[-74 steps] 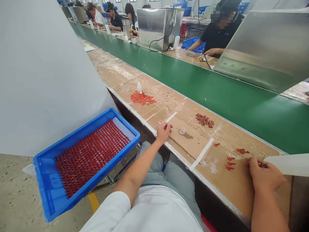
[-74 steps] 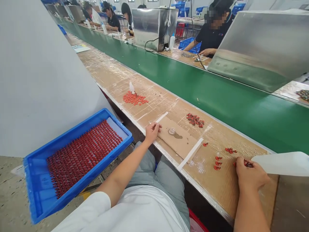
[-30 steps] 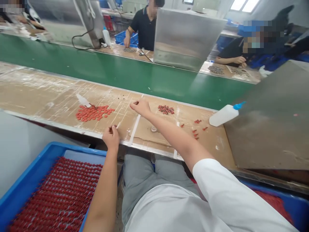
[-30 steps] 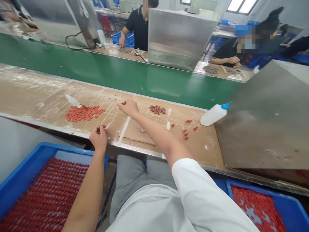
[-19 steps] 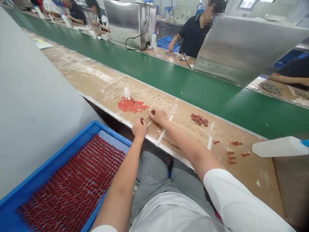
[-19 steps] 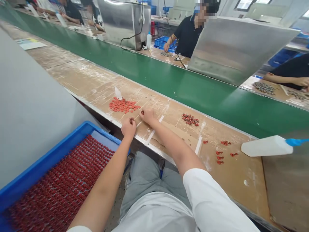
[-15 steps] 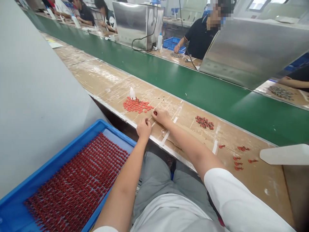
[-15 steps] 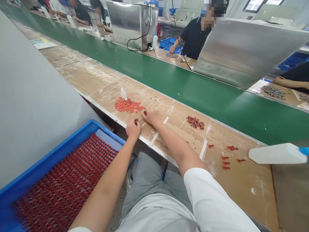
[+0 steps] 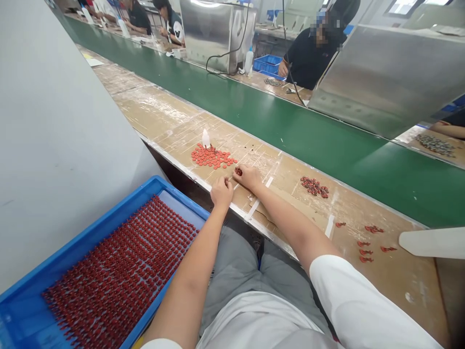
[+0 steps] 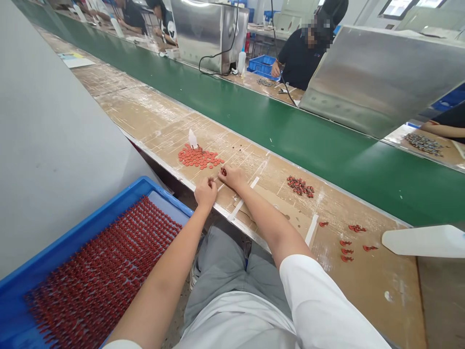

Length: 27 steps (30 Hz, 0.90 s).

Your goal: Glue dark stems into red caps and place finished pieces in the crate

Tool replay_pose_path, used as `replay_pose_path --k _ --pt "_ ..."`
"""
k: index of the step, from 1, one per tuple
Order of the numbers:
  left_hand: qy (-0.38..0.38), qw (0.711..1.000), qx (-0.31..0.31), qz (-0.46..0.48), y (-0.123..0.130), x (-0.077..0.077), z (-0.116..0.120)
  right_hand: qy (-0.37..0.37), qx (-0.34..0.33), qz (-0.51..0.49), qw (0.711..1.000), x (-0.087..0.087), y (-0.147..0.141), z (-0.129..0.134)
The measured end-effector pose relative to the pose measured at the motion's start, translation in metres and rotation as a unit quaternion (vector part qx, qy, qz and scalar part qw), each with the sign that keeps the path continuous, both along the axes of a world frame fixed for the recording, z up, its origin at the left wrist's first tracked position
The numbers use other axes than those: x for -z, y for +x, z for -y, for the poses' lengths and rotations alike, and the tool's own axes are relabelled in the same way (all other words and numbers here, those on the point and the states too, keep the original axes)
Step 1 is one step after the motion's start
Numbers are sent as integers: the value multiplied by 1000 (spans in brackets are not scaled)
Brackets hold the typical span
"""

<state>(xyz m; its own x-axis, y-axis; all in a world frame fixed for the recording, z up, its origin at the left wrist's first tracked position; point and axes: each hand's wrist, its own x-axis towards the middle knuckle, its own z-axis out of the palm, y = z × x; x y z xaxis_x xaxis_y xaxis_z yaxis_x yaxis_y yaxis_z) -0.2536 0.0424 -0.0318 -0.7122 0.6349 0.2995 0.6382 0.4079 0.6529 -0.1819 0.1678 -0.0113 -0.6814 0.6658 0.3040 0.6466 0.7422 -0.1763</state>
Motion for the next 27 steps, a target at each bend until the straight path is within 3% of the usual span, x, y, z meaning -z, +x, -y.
replay_pose_path --k 7,13,18,21,24,27 --pt "1 1000 2 5 1 -1 1 -5 -2 -12 1000 -1 9 1" --pt "1 1000 -1 12 1 -2 1 -43 9 -29 999 -12 17 2" --pt "14 1000 0 17 1 0 2 -115 4 -110 987 -29 34 2" --pt "22 999 1 27 1 2 2 -168 48 -186 967 -35 50 2" --pt "34 999 2 41 0 3 2 -187 89 -196 959 -33 64 4" --pt "51 997 4 59 -2 -1 1 -171 71 -155 971 -24 69 6"
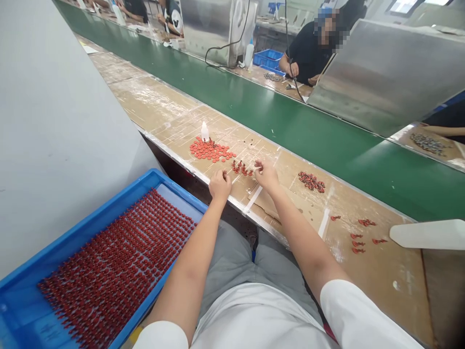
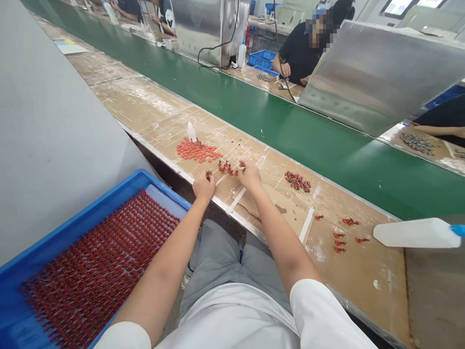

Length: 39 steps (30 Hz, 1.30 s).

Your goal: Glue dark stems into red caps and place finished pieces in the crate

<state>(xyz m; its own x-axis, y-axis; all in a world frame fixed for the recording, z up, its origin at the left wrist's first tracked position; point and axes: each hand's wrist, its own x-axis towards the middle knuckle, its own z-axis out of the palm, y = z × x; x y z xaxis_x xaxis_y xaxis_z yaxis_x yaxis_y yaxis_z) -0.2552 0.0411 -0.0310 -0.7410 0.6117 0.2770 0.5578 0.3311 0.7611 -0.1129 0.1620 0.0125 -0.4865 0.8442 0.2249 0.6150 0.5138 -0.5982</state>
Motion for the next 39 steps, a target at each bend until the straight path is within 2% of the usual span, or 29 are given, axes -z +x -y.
replay_pose_path --k 4,7,9,13,16,19,23,28,33,39 --pt "29 999 -6 35 9 -4 16 10 -20 28 999 13 -4 1" --pt "46 996 -38 67 36 4 56 19 -32 38 999 18 -7 2" --pt "41 993 -57 92 61 18 96 23 -42 43 998 19 -8 2" --pt "-3 984 -87 155 105 57 180 27 -54 50 997 21 -6 2" --pt "-52 972 -113 199 115 82 229 28 -57 53 997 24 -5 0" --pt "-100 958 -133 234 114 99 257 22 -68 42 997 28 -3 -1" --pt "-147 943 -135 265 113 112 267 50 -59 14 997 35 -1 2" --pt "-192 931 -147 274 113 124 257 81 -52 -19 995 41 0 6" --pt "-262 902 -207 273 109 136 250 35 -36 -53 997 43 3 11" --pt "-320 853 -302 283 109 139 259 41 -67 -46 996 45 12 14"
